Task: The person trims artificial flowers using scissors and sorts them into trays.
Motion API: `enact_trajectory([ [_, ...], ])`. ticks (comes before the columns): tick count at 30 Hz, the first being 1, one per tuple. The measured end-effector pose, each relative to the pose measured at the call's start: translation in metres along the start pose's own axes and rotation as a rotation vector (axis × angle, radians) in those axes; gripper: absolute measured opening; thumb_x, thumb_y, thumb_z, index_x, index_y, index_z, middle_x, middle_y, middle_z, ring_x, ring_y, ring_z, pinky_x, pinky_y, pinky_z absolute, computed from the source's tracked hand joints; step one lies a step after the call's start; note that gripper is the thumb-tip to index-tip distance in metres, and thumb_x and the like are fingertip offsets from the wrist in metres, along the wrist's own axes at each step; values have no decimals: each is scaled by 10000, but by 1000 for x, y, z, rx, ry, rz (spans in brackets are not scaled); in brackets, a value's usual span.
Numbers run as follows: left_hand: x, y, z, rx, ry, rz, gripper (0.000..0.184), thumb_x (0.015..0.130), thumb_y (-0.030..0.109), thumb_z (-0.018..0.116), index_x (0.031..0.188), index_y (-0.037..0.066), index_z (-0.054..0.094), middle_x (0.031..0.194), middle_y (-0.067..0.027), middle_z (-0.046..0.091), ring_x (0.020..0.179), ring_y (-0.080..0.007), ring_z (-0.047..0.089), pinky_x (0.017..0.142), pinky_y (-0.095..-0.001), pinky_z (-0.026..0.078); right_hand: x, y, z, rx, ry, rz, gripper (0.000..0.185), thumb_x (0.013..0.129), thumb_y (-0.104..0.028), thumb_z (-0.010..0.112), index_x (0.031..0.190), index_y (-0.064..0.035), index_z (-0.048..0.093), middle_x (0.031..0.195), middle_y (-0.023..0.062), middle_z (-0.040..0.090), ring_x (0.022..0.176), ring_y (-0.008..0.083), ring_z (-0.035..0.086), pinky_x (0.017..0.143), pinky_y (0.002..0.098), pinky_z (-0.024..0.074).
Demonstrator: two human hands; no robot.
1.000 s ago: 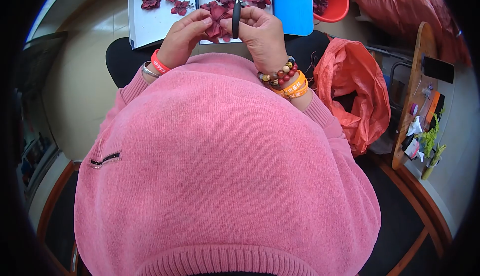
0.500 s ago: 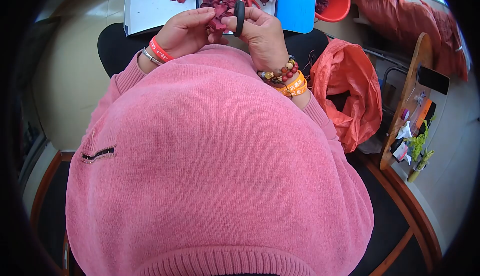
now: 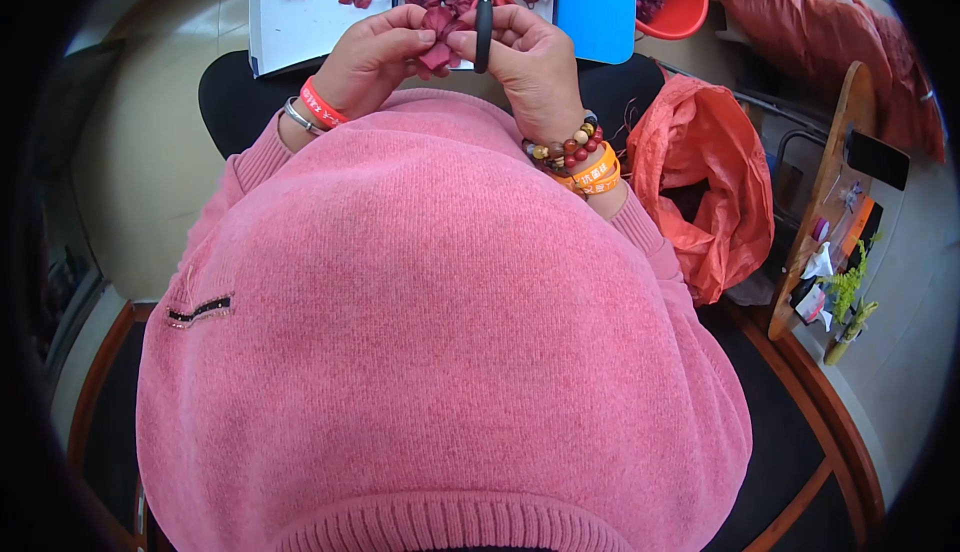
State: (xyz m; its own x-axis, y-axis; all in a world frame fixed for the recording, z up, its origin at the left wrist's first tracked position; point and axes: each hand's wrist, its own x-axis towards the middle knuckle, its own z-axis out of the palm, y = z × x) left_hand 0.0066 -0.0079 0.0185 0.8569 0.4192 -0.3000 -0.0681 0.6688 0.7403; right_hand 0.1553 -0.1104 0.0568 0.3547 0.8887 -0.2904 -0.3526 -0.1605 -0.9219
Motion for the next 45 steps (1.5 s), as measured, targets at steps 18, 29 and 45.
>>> enact_trajectory([
  [18, 53, -28, -42, 669, 462, -60, 247, 834, 143, 574, 1047, 19, 550, 939, -72, 616, 687, -113, 602, 572, -231, 452, 78, 62, -174, -1098, 543, 171, 416, 698, -205, 701, 943, 74, 515, 713, 188, 625, 509, 216, 637, 471, 311, 503],
  [29, 0, -19, -160, 871, 892, 122, 173, 778, 91, 588, 911, -20, 588, 800, -106, 633, 646, -157, 620, 567, -254, 502, 75, 67, -160, -1363, 637, -149, 361, 763, -306, 654, 951, -15, 554, 928, 158, 550, 850, 303, 576, 723, 381, 466],
  [45, 54, 8, -207, 1352, 1269, 318, 366, 681, 180, 615, 1032, 96, 552, 1052, -129, 508, 1039, -312, 479, 917, -421, 360, 69, 100, -54, -1474, 258, -60, 471, 726, -219, 663, 1056, 4, 412, 1061, 237, 473, 908, 397, 553, 755, 436, 482],
])
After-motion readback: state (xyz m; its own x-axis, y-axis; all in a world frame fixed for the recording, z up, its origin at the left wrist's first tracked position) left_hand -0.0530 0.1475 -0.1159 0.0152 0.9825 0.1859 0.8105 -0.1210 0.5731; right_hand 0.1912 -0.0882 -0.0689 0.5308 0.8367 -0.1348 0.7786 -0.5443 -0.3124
